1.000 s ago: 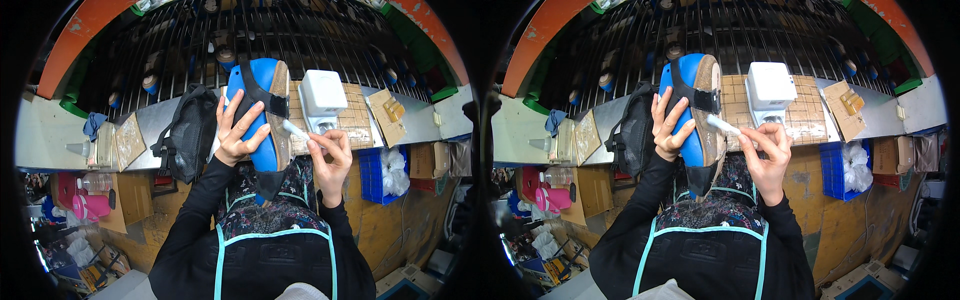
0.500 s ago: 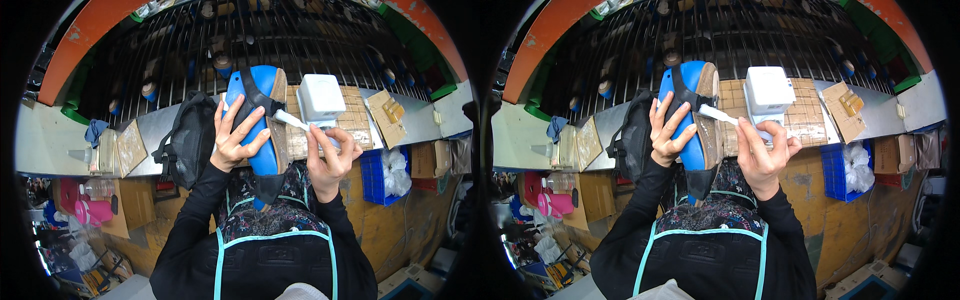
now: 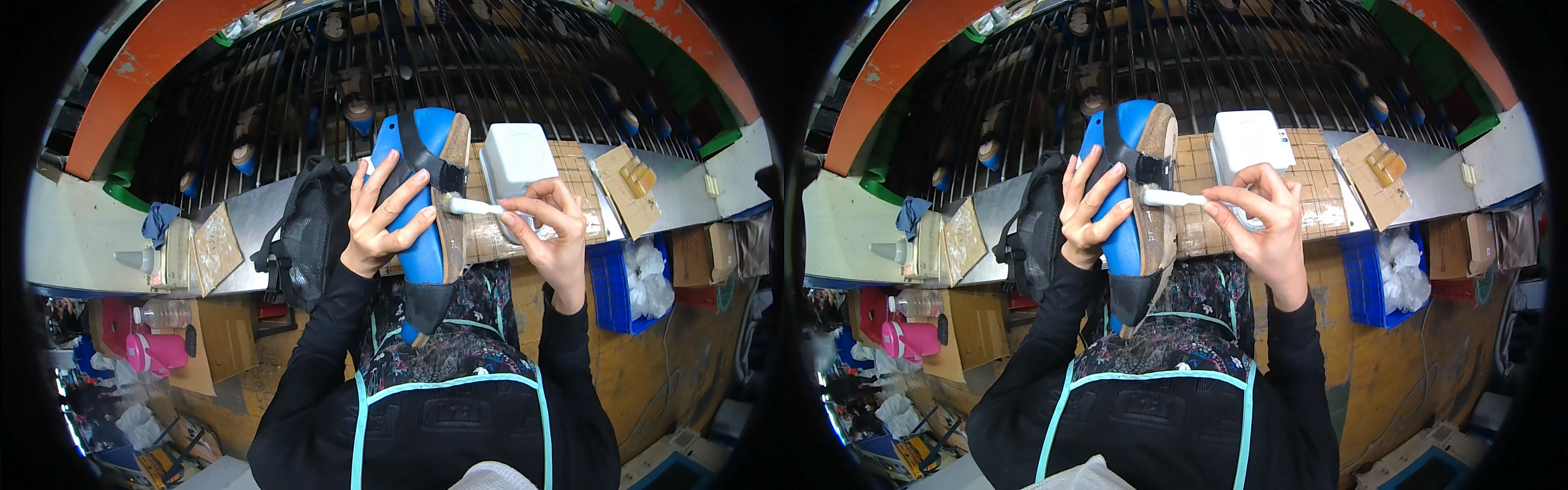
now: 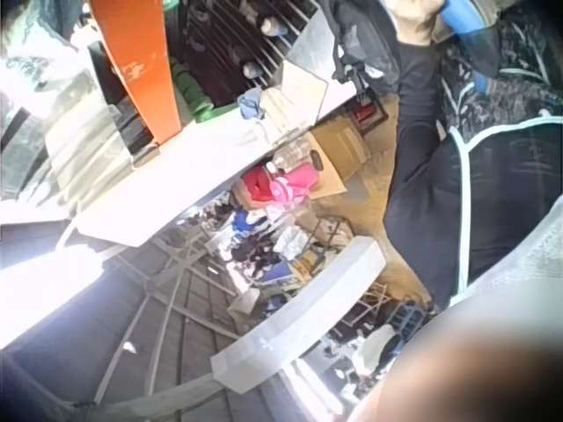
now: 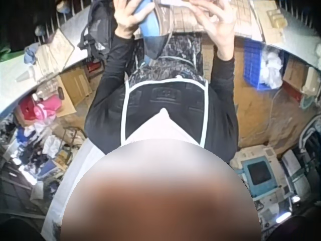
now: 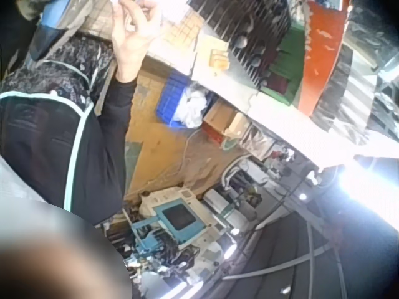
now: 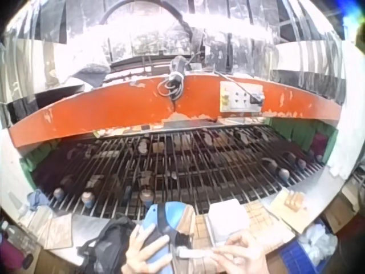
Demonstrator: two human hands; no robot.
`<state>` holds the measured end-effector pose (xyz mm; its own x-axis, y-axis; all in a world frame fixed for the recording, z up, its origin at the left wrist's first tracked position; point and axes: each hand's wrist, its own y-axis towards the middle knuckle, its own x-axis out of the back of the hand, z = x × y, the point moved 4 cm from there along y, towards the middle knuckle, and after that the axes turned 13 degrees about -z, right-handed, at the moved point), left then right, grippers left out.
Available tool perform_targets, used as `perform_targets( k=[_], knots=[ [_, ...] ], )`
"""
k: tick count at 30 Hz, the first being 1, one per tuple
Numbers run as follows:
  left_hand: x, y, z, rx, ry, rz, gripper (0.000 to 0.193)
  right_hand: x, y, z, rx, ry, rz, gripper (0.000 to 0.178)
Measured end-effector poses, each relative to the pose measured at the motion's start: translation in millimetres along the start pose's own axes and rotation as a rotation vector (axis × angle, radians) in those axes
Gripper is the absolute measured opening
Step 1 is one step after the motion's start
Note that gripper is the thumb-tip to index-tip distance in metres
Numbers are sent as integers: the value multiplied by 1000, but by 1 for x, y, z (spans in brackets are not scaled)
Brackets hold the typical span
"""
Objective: The person applies glue to the sole and strap edges of a blue sandal using a small brush. They repeatedly dip the brush into a white container and spread the adhesive along the sandal's perimeter, then place the sandal on a metal rack.
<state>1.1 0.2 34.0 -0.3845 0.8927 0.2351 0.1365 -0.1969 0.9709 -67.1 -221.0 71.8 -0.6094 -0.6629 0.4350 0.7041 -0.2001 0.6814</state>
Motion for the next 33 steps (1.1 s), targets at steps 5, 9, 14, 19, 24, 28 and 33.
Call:
perform_targets(
  k=[5, 9, 14, 19, 24, 28, 33],
  knots=[
    [-1, 1, 1, -6, 4, -10, 37, -3, -4, -14, -170, 218, 134, 15],
    [-2, 2, 2, 2, 11, -39, 37, -5, -15, -16, -163, 308, 75, 15],
    [-2, 3, 4, 45, 29, -67, 32, -7, -31, -16, -248, 377, 46, 16],
    [-5, 2, 5, 94, 31, -120, 28, -7, -44, -10, -253, 409, -8, 16],
    [-9, -2, 7, 108, 34, -160, 31, -6, -57, -7, -320, 399, -30, 15],
    [-13, -4, 7, 127, 29, -205, 34, -11, -61, -12, -371, 538, -84, 15],
    [-19, -12, 4, 215, 92, -244, 40, -23, -71, -18, -622, 559, -197, 13]
  ],
)
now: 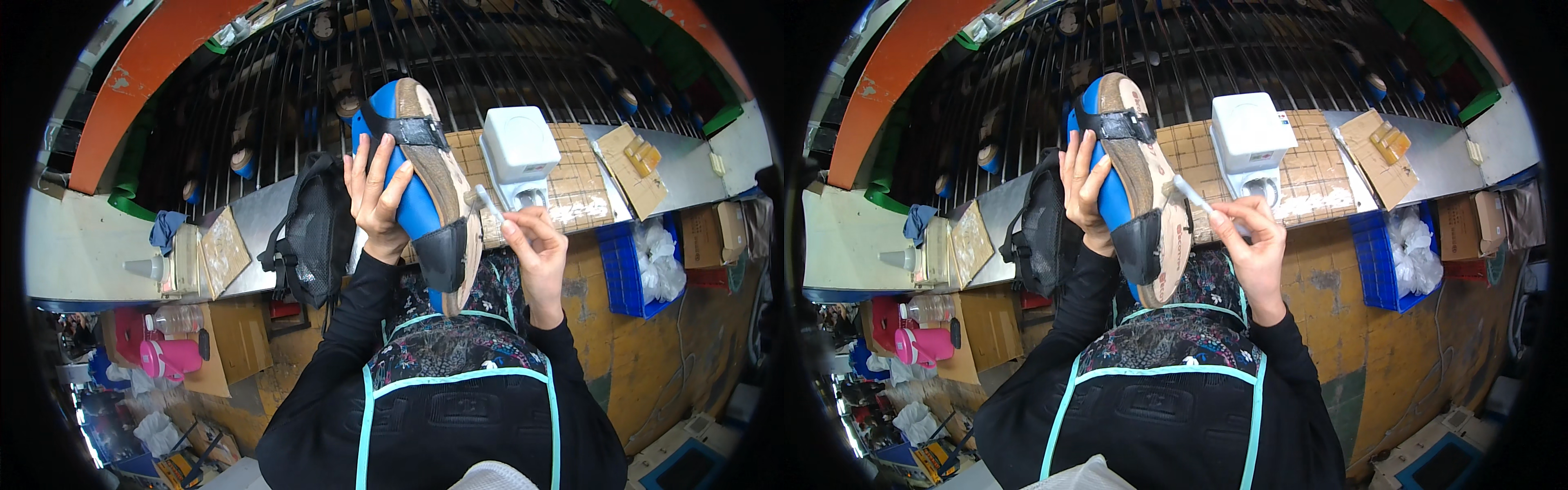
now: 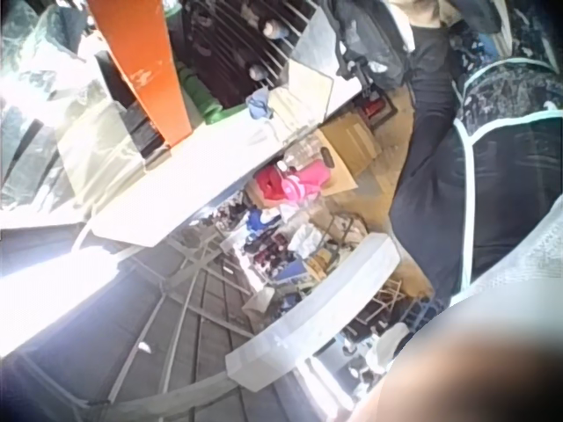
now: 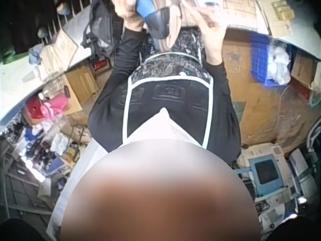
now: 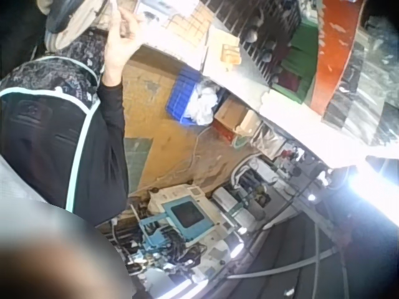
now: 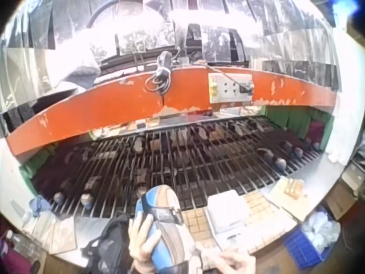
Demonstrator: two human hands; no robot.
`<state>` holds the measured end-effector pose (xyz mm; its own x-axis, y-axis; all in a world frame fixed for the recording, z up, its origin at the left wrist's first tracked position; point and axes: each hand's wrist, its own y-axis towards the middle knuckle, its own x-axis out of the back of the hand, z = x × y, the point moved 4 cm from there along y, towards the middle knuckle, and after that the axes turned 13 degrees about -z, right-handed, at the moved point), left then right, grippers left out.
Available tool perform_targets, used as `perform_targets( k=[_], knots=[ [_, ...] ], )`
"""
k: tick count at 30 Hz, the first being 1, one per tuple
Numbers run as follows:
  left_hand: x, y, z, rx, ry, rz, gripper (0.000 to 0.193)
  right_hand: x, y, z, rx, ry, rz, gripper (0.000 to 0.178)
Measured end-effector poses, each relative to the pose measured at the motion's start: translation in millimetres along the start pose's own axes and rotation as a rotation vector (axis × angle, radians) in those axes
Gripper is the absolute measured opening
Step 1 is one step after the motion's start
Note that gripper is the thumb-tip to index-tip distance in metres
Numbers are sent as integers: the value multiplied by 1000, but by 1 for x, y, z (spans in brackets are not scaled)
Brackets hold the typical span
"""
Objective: The person applies glue to the sole and strap edges of a blue sandal using a small brush. They repeatedly dip the brush into a white container and spread the adhesive along the sandal's perimeter, then place the sandal on a metal rack.
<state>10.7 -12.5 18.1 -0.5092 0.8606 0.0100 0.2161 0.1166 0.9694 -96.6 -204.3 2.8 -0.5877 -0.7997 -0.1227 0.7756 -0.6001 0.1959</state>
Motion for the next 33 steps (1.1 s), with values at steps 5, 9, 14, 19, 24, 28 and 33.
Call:
perform_targets(
  k=[5, 9, 14, 19, 24, 28, 33],
  knots=[
    [0, -9, 4, 54, 74, -28, 43, 6, -19, 9, -196, 138, 126, 14],
    [0, -13, 5, 62, 112, -30, 41, 7, -28, 16, -151, 22, 106, 15],
    [1, -16, 4, 75, 101, -21, 37, 0, -21, 18, -6, -112, 57, 16],
    [1, -16, 7, 45, 104, -33, 35, -4, -10, 26, 143, -222, -10, 16],
    [0, -13, 11, 43, 112, -21, 37, -8, -1, 33, 425, -370, -53, 17],
    [-1, -9, 14, 75, 112, -10, 41, -6, -1, 32, 360, -299, 11, 18],
    [-5, -5, 17, 129, 146, 56, 44, -3, -3, 32, 362, -286, 21, 18]
  ],
)
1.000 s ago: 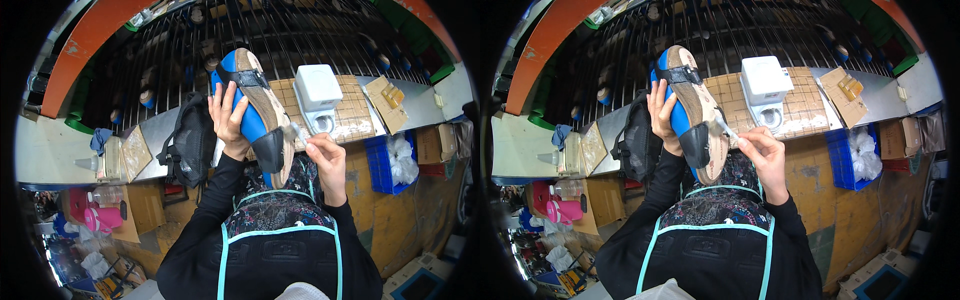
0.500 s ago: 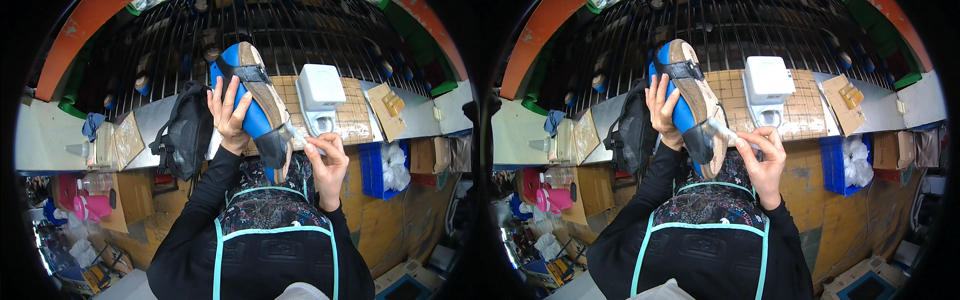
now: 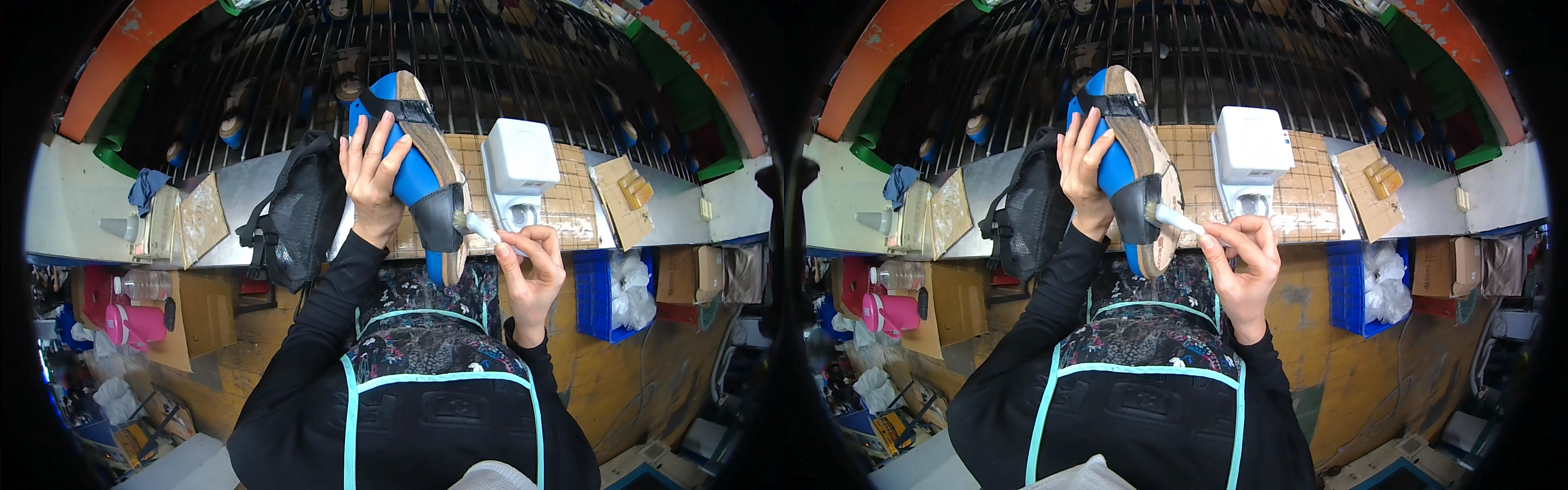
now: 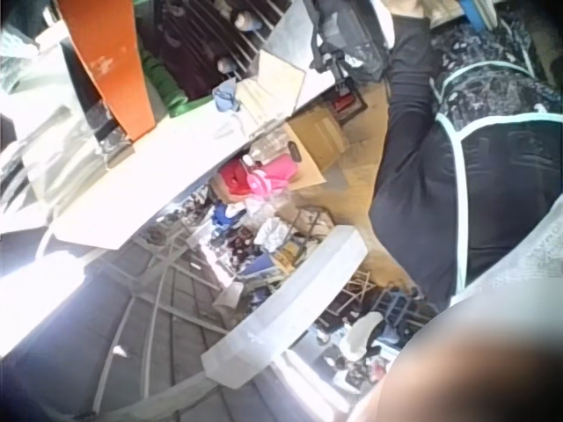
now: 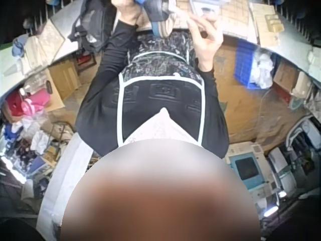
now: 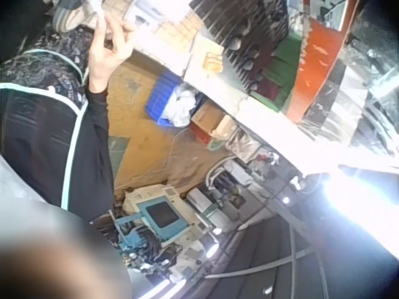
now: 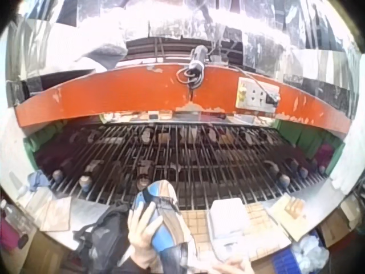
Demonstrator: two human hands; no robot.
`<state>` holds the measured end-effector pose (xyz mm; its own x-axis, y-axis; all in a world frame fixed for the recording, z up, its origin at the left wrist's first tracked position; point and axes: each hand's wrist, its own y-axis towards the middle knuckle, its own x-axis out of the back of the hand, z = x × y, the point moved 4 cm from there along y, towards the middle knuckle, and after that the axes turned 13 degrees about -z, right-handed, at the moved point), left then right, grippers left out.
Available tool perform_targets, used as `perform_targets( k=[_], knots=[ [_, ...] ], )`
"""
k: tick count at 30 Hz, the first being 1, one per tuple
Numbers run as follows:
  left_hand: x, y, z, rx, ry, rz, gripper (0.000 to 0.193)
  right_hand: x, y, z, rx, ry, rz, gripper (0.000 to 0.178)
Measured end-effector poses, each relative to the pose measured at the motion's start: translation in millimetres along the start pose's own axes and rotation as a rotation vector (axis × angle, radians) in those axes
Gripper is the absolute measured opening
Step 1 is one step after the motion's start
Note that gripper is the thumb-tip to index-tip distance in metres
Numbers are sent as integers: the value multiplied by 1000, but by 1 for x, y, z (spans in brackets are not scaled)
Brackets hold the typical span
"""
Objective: The person applies glue to the sole and strap edges of a blue sandal using a small brush. They repeatedly dip the brush into a white container and spread the adhesive along the sandal's perimeter, then place the sandal on a metal rack.
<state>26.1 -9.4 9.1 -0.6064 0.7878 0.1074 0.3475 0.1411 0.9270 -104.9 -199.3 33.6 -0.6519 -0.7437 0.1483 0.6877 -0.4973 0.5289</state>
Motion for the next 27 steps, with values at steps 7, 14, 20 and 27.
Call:
perform_targets(
  k=[7, 14, 20, 27],
  knots=[
    [-7, 4, -3, 77, 42, 83, 51, 8, -7, 0, -18, 17, -16, 17],
    [-10, 3, -2, 157, 64, 135, 56, 15, -11, -4, -154, 167, 17, 16],
    [-9, -1, -2, 147, 104, 144, 58, 9, -8, -3, -168, 111, -2, 15],
    [-5, -2, 2, 122, 119, 137, 58, 4, 0, 2, -41, -25, -49, 15]
  ],
)
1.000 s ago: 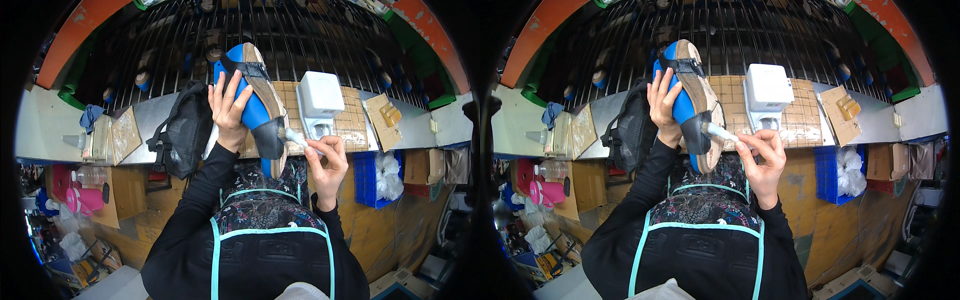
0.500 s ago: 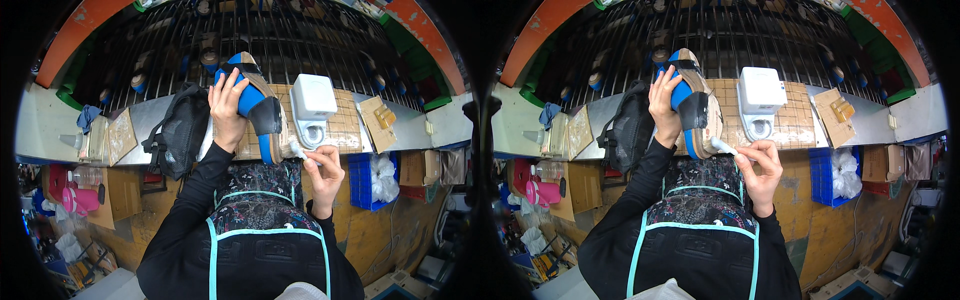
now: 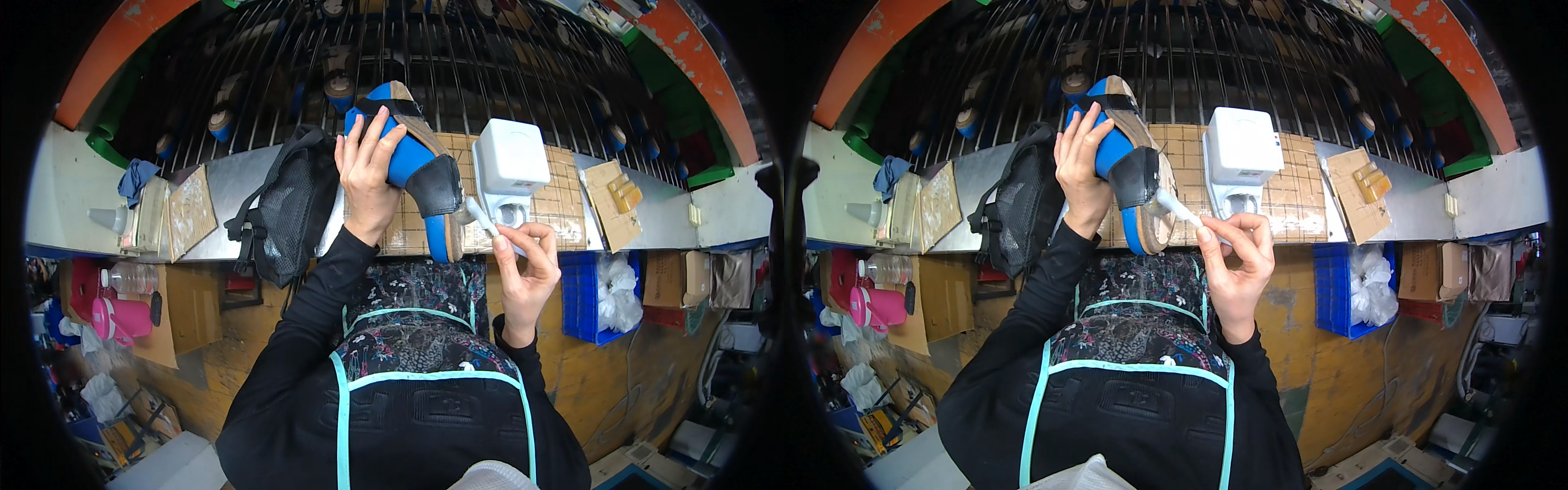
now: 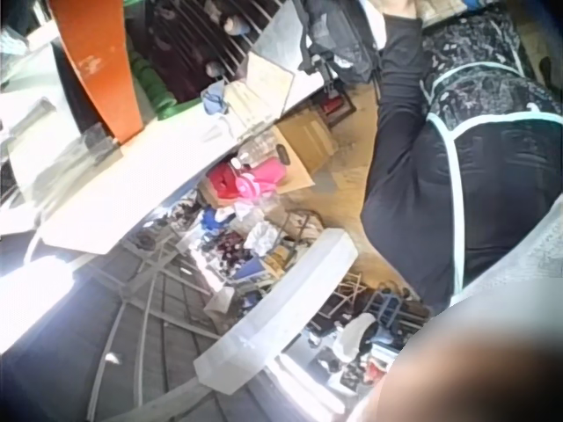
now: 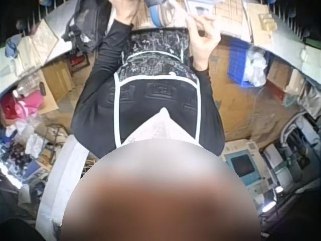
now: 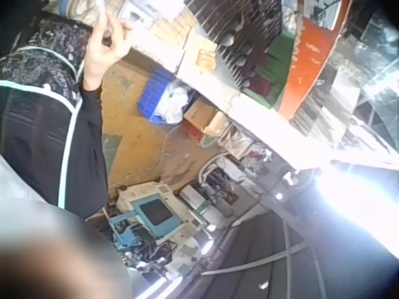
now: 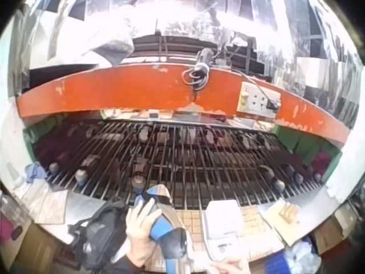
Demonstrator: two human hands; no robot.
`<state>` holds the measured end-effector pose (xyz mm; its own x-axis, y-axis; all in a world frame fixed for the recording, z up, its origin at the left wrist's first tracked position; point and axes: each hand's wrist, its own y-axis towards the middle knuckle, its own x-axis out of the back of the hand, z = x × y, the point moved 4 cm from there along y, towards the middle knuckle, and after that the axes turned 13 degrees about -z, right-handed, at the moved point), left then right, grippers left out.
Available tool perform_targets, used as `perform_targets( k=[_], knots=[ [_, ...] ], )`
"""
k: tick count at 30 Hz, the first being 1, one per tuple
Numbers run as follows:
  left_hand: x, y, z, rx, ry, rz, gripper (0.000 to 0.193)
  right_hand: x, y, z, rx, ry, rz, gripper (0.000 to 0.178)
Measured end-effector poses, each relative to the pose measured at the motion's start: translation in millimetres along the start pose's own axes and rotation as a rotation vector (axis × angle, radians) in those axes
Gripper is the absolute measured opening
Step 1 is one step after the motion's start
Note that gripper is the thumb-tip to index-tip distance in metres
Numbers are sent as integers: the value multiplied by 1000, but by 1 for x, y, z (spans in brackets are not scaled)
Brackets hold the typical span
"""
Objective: The person applies glue to the sole and strap edges of a blue sandal using a small brush. They repeatedly dip the brush into a white container and spread the adhesive along the sandal's perimeter, then place the sandal on a metal rack.
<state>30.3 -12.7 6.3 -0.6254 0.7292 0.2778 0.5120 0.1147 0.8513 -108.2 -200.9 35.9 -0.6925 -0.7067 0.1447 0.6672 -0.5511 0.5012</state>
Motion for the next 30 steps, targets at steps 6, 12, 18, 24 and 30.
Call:
perform_targets(
  k=[6, 12, 18, 24, 30],
  knots=[
    [-2, 0, 4, 27, 27, 31, 58, -6, 0, -3, 44, 76, -11, 17],
    [-7, -1, 1, 116, -11, 101, 57, -9, 2, -10, 3, 189, 33, 18],
    [-8, 6, -12, 201, -62, 208, 50, -9, 15, -5, 99, 237, 17, 19],
    [-7, 15, -23, 364, -342, 367, 47, -13, 38, 7, 237, 237, 50, 18],
    [0, 22, -30, 399, -400, 541, 57, -19, 59, 21, 347, 245, 98, 20]
  ],
)
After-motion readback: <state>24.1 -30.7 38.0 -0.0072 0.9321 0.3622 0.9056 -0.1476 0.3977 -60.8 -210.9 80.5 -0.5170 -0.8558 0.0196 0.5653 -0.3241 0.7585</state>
